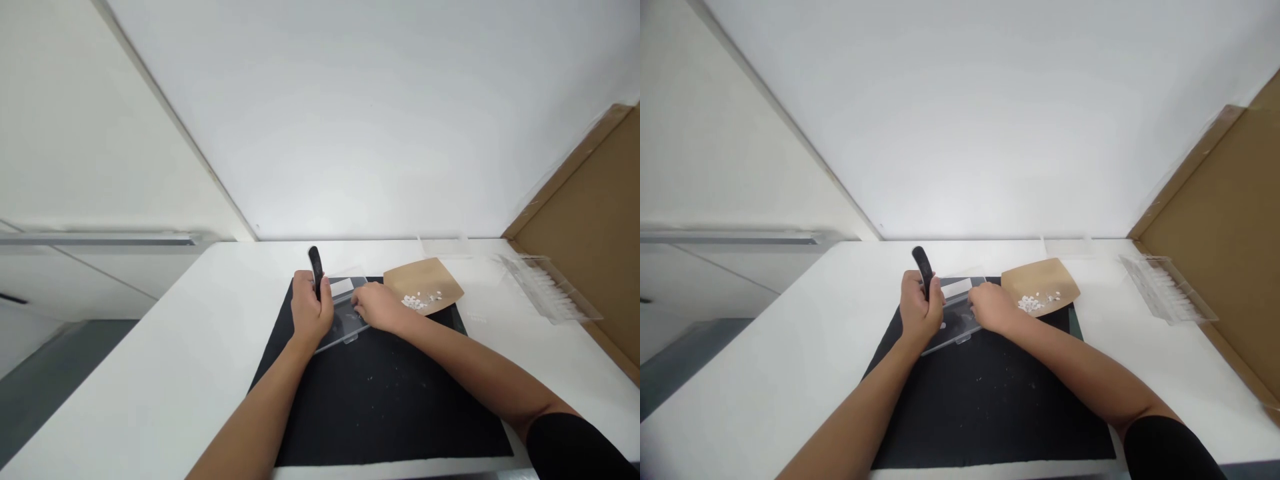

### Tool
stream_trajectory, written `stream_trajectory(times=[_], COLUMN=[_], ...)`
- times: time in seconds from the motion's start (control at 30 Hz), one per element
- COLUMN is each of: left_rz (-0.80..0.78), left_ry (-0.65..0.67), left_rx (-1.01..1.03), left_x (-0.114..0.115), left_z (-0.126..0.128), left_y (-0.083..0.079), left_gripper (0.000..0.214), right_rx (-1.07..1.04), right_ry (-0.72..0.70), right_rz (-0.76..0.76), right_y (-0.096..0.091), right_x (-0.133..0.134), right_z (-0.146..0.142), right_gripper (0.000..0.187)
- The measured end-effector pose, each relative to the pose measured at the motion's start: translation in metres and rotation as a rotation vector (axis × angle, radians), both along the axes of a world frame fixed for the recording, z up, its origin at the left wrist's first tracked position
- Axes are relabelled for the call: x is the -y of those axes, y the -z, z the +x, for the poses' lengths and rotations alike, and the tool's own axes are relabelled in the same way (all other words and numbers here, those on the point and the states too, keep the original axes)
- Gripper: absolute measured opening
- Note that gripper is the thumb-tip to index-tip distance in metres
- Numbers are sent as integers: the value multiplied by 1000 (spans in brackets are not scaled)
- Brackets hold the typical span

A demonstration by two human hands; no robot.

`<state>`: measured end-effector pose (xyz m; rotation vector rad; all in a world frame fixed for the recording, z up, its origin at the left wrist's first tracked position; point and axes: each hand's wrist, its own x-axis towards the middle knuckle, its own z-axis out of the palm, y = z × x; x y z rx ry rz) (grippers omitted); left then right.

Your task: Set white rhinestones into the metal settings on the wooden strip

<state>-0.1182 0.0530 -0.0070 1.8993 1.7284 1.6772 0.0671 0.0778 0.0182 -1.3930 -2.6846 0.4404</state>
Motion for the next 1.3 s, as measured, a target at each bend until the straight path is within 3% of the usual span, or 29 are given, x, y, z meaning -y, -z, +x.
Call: stream_trajectory(times=[0.37,0.57,0.83,1.3], left_rz=[-7,-10,8,-16], left_ry=[-6,-6,-19,-28], left_rx=[8,17,-79,-69], left_x=[3,5,7,7], left_z=[1,2,4,5], left_y=[-4,-6,-10,-10], left_gripper=[12,11,9,9], right_rx=[-106,-120,-113,-48], right_ry=[-219,-299,-261,-234], right_rz=[18,-64,-72,18], right_y=[-10,-3,-4,-9], right_x=[3,-3,-4,7], right_z=[9,6,3,5], right_gripper=[26,20,26,11])
